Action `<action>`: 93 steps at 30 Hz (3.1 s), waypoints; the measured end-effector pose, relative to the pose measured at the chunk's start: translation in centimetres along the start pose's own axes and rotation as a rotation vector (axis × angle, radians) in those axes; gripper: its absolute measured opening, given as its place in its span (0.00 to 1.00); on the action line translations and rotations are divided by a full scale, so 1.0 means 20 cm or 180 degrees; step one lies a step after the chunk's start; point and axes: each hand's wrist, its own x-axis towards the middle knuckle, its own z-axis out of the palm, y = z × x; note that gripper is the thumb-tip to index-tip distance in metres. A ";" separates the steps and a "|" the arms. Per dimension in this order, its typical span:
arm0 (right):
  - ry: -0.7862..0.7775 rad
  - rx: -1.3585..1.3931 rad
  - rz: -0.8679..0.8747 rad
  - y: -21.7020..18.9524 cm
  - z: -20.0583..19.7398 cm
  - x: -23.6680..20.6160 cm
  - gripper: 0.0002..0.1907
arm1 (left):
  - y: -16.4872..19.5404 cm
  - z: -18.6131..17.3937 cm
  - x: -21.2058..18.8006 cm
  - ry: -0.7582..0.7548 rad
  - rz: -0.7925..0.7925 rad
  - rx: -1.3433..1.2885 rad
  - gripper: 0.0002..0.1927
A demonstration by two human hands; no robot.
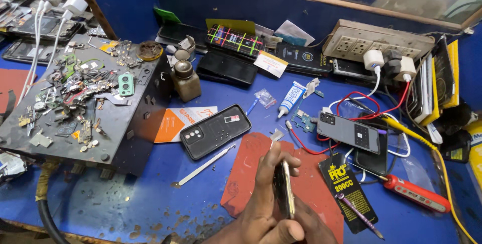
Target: The person repairs a smartphone at a cluttered workbench. They pry open the phone's back cover, work on the internal battery and components with a pry tool and screwdriver, briefly power the phone on to test the screen, then continue prying and separating the frame and display assembly by hand.
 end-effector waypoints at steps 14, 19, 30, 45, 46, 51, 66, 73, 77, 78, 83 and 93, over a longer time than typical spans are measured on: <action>0.1093 -0.0976 0.0235 -0.05 -0.03 -0.05 0.19 | 0.03 0.02 0.10 0.1210 -0.0668 -0.0749 0.46; 0.1844 -0.0987 0.0976 -0.15 -0.25 0.04 0.14 | 0.03 0.00 0.11 0.1502 -0.1669 -0.1960 0.28; 0.1216 0.0230 0.0569 -0.24 -0.43 0.25 0.19 | 0.15 -0.02 0.26 0.0158 -0.1069 0.0693 0.10; 0.0882 0.0514 0.0333 -0.20 -0.28 0.23 0.16 | 0.16 0.01 0.26 0.0043 -0.0271 0.1644 0.07; 0.0863 0.0372 0.0273 -0.21 -0.27 0.24 0.16 | 0.16 0.01 0.26 0.0034 -0.0225 0.1705 0.07; 0.0844 -0.0330 -0.0033 -0.23 -0.26 0.24 0.17 | 0.17 -0.02 0.27 -0.0132 -0.0022 0.1874 0.08; 0.0471 -0.0428 -0.0689 -0.24 -0.21 0.22 0.28 | 0.39 -0.17 0.42 -0.2408 -0.0601 0.2431 0.11; 0.0239 -0.0457 -0.0832 -0.24 -0.20 0.23 0.28 | 0.46 -0.14 0.48 -0.3118 -0.0603 0.3025 0.12; 0.0272 -0.0598 -0.0820 -0.25 -0.19 0.23 0.32 | 0.48 -0.13 0.51 -0.3431 -0.0661 0.3250 0.11; 0.0248 -0.0600 -0.0809 -0.26 -0.19 0.23 0.32 | 0.49 -0.13 0.52 -0.3503 -0.0696 0.3267 0.12; 0.0068 -0.0520 -0.0851 -0.26 -0.17 0.21 0.33 | 0.50 -0.11 0.55 -0.3653 -0.0557 0.3340 0.10; 0.0083 -0.0607 -0.0576 -0.27 -0.13 0.21 0.56 | 0.49 -0.09 0.58 -0.3721 -0.0482 0.3627 0.09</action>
